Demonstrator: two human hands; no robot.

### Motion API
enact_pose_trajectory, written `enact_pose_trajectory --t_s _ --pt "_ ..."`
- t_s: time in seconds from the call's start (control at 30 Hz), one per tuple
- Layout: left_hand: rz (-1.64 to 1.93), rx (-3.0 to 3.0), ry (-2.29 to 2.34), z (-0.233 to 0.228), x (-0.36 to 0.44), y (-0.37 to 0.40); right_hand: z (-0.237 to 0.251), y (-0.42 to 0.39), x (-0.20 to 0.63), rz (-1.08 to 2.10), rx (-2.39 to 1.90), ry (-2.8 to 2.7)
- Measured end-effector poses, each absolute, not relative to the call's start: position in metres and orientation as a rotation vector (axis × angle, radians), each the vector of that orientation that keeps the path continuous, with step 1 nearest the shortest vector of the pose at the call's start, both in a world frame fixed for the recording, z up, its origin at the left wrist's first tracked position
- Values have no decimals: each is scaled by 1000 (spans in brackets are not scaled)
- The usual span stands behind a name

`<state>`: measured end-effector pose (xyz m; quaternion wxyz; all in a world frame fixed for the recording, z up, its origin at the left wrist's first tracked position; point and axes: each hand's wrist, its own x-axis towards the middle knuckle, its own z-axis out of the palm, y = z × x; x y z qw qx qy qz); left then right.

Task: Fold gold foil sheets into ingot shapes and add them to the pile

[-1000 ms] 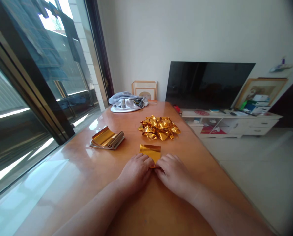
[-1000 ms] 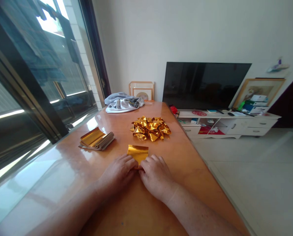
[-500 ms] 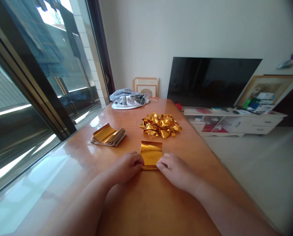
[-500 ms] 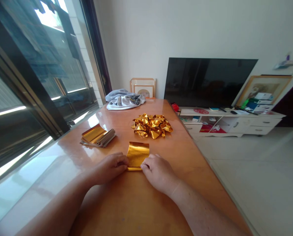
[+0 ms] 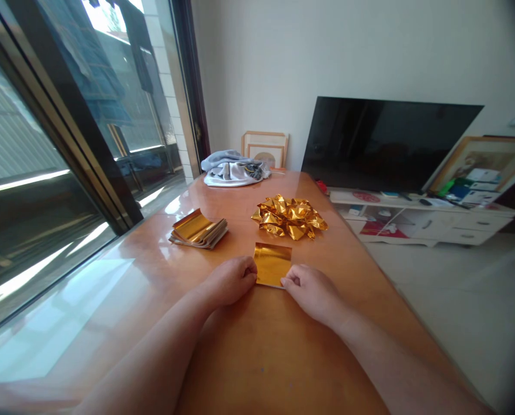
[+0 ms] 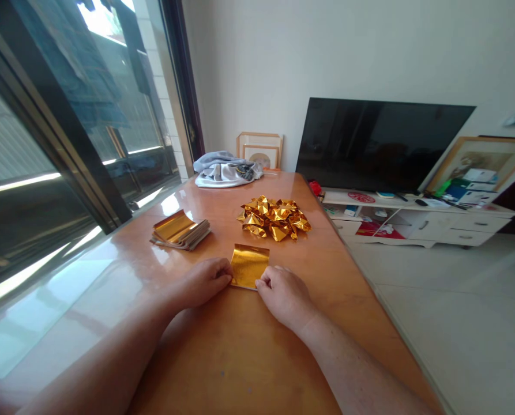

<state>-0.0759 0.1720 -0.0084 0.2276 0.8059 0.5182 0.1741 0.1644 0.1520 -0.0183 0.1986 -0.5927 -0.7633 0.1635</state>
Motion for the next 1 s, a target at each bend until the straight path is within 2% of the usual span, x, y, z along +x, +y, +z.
enact_pose_trajectory --t_s 0.7,1.0 --pt "453 2219 1459 -7 -74 173 -15 151 168 559 -1624 -2130" --pt "461 2216 1478 -6 -72 171 -13 150 166 507 -1666 -2155"
